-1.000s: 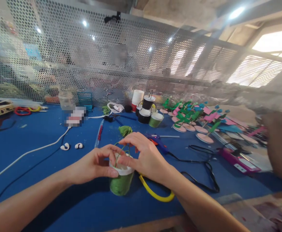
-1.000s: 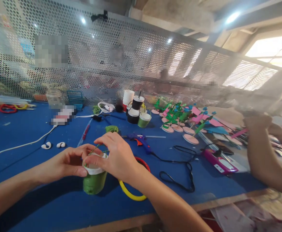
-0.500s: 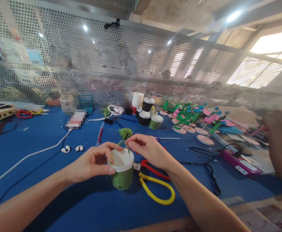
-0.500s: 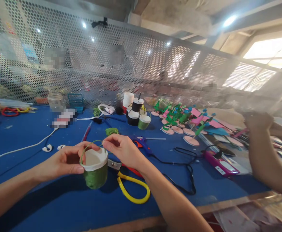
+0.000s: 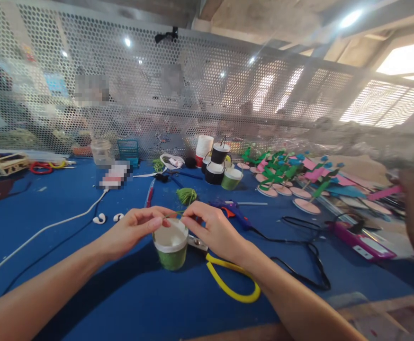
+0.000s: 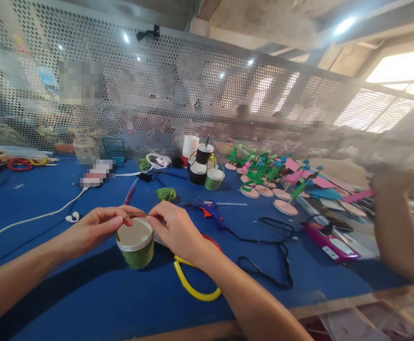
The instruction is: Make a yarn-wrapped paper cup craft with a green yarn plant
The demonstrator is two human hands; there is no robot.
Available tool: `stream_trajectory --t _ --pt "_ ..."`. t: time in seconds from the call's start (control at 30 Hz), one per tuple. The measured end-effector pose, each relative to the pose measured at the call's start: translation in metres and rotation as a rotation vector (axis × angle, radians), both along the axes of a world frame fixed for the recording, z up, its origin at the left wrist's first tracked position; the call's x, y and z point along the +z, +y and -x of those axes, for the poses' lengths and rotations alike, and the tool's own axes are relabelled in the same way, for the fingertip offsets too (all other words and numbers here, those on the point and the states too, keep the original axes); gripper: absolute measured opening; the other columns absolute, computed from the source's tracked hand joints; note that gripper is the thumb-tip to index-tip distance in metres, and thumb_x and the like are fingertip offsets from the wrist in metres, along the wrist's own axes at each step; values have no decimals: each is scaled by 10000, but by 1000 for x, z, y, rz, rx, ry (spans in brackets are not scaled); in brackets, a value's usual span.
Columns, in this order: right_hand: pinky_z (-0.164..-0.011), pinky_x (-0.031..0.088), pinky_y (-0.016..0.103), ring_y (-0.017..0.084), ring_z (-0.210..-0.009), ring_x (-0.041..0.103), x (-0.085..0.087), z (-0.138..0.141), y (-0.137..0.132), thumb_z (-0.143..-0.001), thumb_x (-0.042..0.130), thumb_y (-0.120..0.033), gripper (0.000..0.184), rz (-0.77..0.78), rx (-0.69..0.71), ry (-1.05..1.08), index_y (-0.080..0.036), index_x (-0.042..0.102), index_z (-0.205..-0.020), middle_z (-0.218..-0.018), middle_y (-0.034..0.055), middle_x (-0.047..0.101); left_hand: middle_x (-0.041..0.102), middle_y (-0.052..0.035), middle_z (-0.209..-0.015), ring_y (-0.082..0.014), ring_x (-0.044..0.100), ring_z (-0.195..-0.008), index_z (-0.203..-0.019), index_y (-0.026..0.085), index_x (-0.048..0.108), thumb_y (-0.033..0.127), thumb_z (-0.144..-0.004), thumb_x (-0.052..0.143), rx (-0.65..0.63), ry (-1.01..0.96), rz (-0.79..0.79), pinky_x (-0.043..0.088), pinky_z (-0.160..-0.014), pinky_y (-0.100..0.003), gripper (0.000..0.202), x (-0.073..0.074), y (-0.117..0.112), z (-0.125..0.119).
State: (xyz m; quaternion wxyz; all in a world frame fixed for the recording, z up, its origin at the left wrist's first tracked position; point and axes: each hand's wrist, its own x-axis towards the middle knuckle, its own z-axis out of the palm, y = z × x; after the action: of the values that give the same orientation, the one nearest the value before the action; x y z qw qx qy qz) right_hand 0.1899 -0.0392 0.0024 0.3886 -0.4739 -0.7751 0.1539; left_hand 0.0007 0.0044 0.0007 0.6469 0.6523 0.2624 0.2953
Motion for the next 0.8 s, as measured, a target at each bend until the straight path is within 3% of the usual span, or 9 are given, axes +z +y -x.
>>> stream_trajectory --t 0.1,0.13,0.23,0.3,0.43,0.67,0.8 --pt "-644 429 273 150 -725 527 -4 5 -4 -791 476 -316 166 -18 9 35 -169 553 -794 -766 53 562 584 -67 -1037 -205 539 -916 -649 159 628 346 -686 600 55 -27 53 397 -799 -320 193 0 -3 -3" --pt "-687 439 302 176 -800 534 -6 7 -5 -756 517 -370 251 -25 9 51 -164 543 -895 -858 82 566 588 -62 -1028 -197 543 -896 -638 159 626 342 -678 609 84 -45 68 401 -787 -315 188 0 -3 -4" --pt "-858 384 429 285 -1085 422 -14 17 -9 -567 660 -482 771 -6 -23 59 -143 367 -1194 -1174 183 431 596 -46 -1006 -178 546 -871 -623 164 627 319 -668 624 170 -94 110 399 -789 -306 161 0 -6 -7" --pt "-910 335 470 308 -1157 353 -19 22 -10 -499 700 -483 940 50 -59 49 -150 267 -1264 -1249 197 352 595 -42 -1005 -178 541 -877 -612 166 629 312 -655 635 180 -101 128 397 -794 -304 152 0 -8 -7" --pt "-913 350 451 271 -1113 423 -25 27 -9 -551 683 -432 859 95 -60 40 -169 272 -1258 -1224 164 406 568 -47 -1040 -182 528 -893 -637 166 638 329 -669 620 128 -59 109 395 -780 -300 166 3 -10 -6" --pt "-917 363 407 238 -1104 434 -20 23 -10 -594 661 -327 676 2 -5 -35 -164 365 -1179 -1196 141 458 569 -35 -958 -180 501 -925 -557 155 582 299 -648 642 134 -98 96 390 -779 -288 181 5 -9 -7" --pt "-909 376 386 226 -1078 458 -19 23 -9 -594 661 -309 666 -4 -3 -30 -139 375 -1171 -1170 148 478 561 -22 -919 -157 503 -891 -558 152 564 288 -652 641 121 -123 124 395 -754 -256 183 4 -10 -7"
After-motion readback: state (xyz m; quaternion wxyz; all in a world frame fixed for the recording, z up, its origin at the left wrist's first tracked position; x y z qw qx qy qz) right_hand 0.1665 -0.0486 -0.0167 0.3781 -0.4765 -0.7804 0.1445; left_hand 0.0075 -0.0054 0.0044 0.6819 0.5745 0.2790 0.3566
